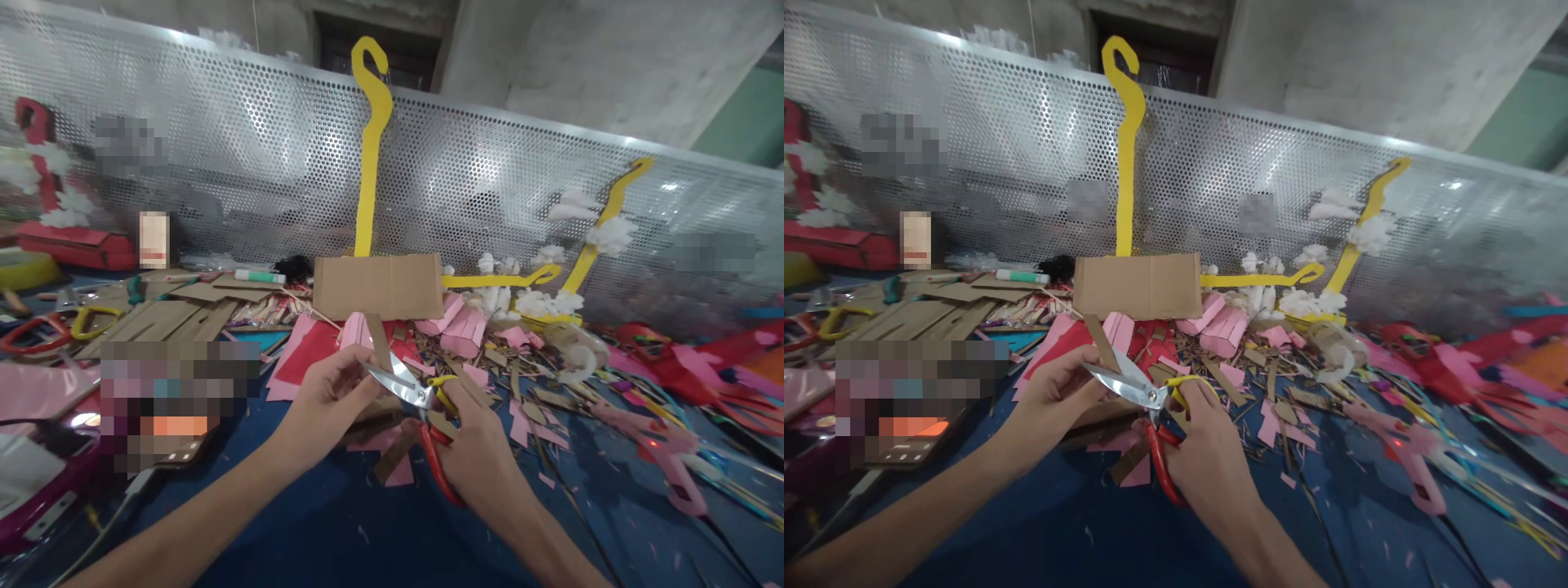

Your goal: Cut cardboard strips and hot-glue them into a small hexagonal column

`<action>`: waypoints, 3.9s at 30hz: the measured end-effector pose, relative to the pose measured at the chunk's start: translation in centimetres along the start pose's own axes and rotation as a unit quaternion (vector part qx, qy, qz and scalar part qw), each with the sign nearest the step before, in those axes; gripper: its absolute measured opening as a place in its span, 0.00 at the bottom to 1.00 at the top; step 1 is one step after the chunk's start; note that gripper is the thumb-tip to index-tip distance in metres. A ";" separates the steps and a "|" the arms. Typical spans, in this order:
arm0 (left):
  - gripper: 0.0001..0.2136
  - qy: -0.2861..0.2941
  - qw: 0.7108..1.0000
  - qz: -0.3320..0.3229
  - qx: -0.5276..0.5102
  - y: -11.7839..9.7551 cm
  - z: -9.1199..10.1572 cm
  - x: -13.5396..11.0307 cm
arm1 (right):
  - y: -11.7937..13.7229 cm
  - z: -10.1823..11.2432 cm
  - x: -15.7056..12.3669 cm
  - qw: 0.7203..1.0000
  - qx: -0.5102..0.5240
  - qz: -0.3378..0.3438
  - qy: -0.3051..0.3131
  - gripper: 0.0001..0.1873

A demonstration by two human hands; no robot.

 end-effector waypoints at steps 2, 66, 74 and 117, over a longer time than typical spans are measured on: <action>0.09 -0.008 1.000 0.018 0.000 0.2 0.2 0.0 | -0.1 0.0 0.1 0.998 0.049 -0.025 0.020 0.13; 0.15 -0.075 0.927 0.252 -0.268 3.2 0.0 0.0 | -1.7 -1.0 1.6 0.900 0.430 -0.002 0.069 0.17; 0.18 -0.040 0.934 0.239 -0.261 4.0 -0.6 -0.3 | -1.6 -1.5 1.2 0.853 0.515 -0.025 0.080 0.18; 0.26 0.012 0.955 0.210 -0.210 3.9 -0.1 -0.3 | -2.1 -1.5 1.3 0.761 0.643 -0.070 0.037 0.18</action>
Point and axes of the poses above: each hand's wrist, its own x-axis towards the middle knuckle, its own z-axis out of the back of the hand, y = z × x, the point moved 3 cm from there along x, towards the middle knuckle, and after that the axes turned 14 degrees about y, right-handed, at the moved point
